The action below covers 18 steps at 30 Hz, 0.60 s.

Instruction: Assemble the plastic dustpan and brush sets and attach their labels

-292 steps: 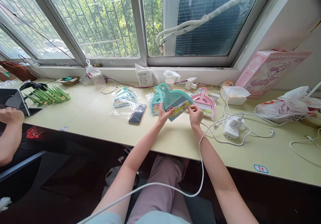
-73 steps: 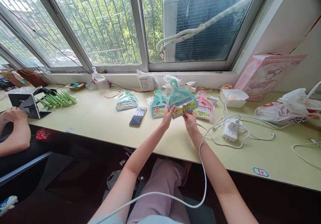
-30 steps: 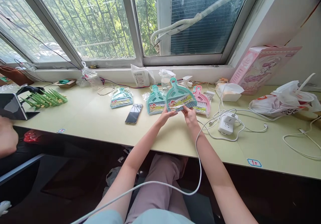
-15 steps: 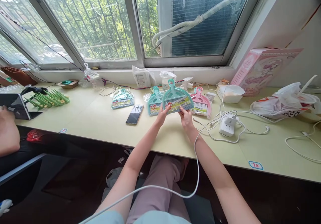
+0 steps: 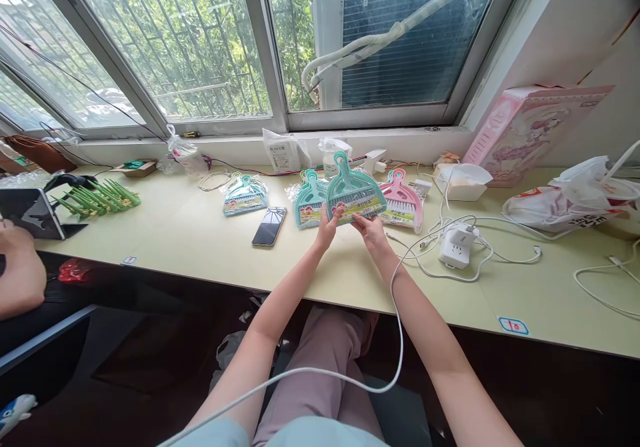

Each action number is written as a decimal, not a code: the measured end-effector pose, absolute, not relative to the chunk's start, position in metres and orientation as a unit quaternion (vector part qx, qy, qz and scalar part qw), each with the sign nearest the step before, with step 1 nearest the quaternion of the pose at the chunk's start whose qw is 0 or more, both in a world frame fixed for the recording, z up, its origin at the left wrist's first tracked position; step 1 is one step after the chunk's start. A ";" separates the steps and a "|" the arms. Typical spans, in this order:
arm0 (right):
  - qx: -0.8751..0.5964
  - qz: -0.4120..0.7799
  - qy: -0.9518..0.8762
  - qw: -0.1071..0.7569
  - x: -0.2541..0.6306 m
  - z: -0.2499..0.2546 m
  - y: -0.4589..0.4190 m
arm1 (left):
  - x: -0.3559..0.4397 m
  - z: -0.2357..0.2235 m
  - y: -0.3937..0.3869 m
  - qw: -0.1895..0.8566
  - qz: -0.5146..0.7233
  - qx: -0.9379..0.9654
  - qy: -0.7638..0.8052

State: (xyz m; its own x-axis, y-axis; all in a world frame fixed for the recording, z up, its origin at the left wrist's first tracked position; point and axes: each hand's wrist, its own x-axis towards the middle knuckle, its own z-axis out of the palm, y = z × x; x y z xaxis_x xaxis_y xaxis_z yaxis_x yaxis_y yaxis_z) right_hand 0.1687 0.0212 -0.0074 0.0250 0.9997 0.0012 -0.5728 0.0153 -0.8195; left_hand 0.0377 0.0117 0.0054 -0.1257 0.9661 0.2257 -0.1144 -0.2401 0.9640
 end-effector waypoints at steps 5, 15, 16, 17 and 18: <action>-0.330 0.589 -0.302 0.673 0.163 -0.011 0.021 | 0.044 0.002 0.008 0.457 0.619 0.502 0.394; -0.342 0.587 -0.298 0.671 0.169 -0.012 0.024 | 0.042 -0.005 0.012 0.508 0.587 0.529 0.343; -0.342 0.584 -0.297 0.673 0.169 -0.013 0.024 | 0.040 -0.003 0.012 0.517 0.580 0.525 0.348; -0.344 0.581 -0.297 0.676 0.168 -0.013 0.024 | 0.038 -0.002 0.013 0.531 0.574 0.515 0.352; -0.346 0.578 -0.297 0.677 0.167 -0.014 0.024 | 0.036 0.000 0.014 0.550 0.570 0.499 0.353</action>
